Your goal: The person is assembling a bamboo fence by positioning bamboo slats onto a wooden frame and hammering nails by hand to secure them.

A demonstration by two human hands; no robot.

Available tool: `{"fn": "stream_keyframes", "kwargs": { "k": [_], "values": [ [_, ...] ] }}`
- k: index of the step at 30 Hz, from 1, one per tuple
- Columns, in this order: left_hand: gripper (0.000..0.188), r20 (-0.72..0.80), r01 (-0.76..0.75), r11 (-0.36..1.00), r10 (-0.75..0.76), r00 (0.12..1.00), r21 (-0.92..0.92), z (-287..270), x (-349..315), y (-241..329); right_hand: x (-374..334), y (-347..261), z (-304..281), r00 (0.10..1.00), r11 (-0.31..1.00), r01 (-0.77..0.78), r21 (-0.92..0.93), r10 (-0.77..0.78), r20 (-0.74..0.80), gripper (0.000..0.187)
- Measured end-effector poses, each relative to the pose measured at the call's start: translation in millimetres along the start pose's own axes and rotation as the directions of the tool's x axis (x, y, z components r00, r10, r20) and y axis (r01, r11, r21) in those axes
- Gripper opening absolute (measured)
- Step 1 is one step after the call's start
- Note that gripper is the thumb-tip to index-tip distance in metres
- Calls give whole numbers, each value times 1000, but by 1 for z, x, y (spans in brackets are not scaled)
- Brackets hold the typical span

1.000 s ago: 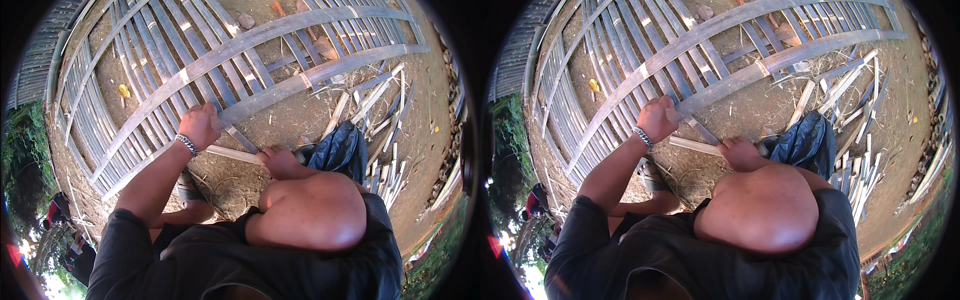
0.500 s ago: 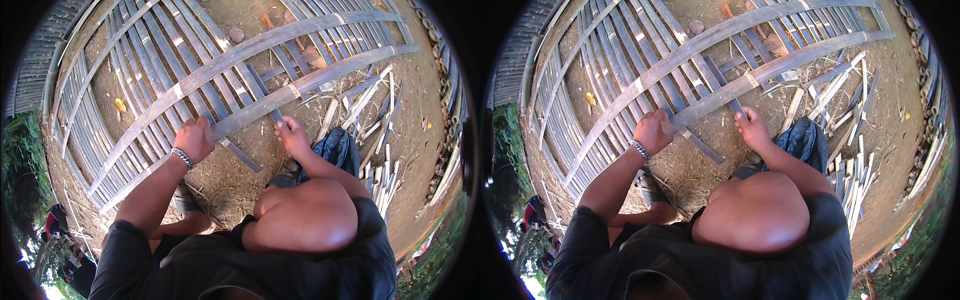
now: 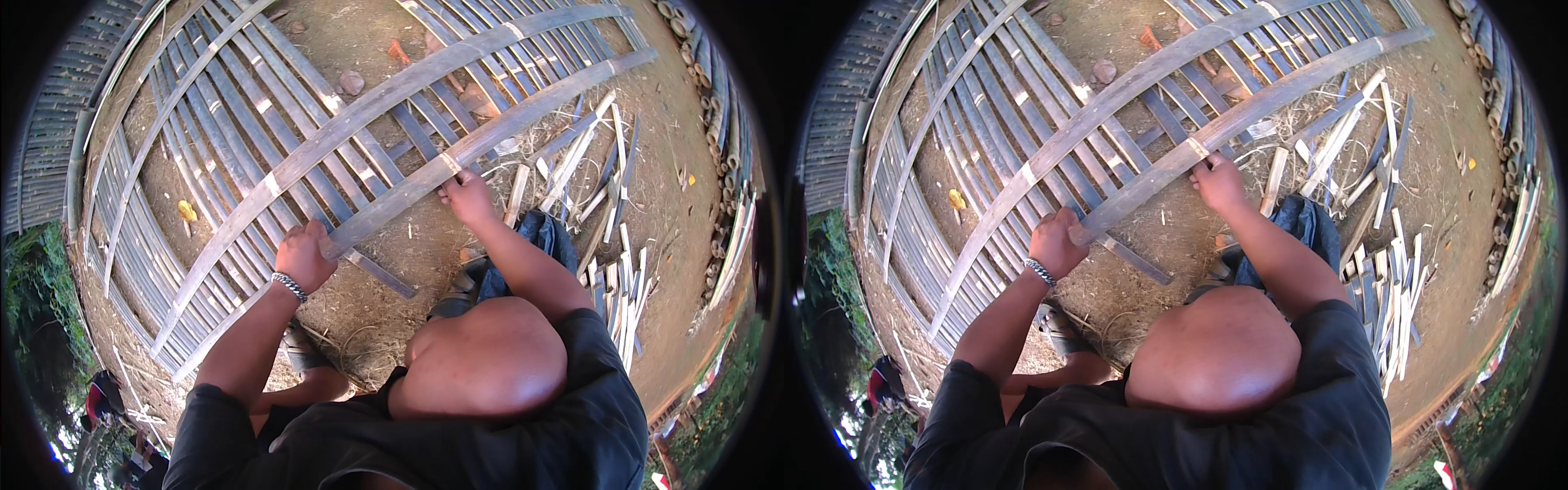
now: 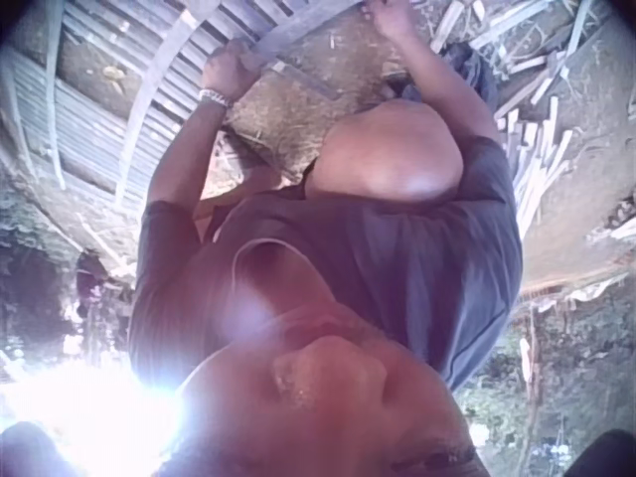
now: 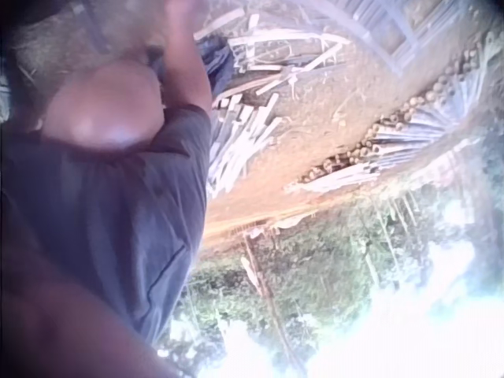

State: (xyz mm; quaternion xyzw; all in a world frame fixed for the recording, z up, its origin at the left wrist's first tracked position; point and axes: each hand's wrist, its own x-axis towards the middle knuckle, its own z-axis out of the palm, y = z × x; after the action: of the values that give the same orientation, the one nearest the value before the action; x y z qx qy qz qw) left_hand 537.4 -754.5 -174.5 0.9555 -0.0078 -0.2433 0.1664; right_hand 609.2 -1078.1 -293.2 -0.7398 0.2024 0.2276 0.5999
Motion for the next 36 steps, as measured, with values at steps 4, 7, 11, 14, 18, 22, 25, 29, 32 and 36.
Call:
{"fn": "stream_keyframes", "kwargs": {
  "k": [4,7,11,14,18,22,25,29,32,36],
  "values": [
    [47,5,34,999,-34,999,39,0,-2,1,-22,-20,1,991,936,122,-330,-132,-7,34],
    [49,-10,35,999,-34,999,24,5,-1,-5,-44,-21,-6,911,791,310,-528,-405,-73,36],
    [47,-15,34,999,-33,999,25,4,-2,-3,-68,-20,-29,869,796,318,-515,-462,-177,35],
    [46,-12,51,998,-51,999,30,4,-1,-1,-59,-25,-73,773,790,275,-548,-521,-362,27],
    [45,-12,36,999,-36,999,28,11,1,-4,-15,1,-175,548,822,57,-567,-500,-670,18],
    [45,-6,54,997,-54,999,59,7,0,-6,4,-16,-220,709,890,-234,-392,-120,-695,40],
    [45,20,31,998,-32,999,53,7,3,4,27,17,-235,690,731,-245,-637,-331,-644,58],
    [44,2,45,997,-45,999,64,6,2,-3,33,14,-222,738,799,-257,-544,-201,-645,58],
    [43,12,35,998,-35,999,51,9,4,-1,27,27,-242,751,924,-168,-345,-106,-651,52],
    [42,15,46,997,-47,999,69,11,4,-6,6,27,-245,802,956,134,261,50,-595,38]
  ]
}}
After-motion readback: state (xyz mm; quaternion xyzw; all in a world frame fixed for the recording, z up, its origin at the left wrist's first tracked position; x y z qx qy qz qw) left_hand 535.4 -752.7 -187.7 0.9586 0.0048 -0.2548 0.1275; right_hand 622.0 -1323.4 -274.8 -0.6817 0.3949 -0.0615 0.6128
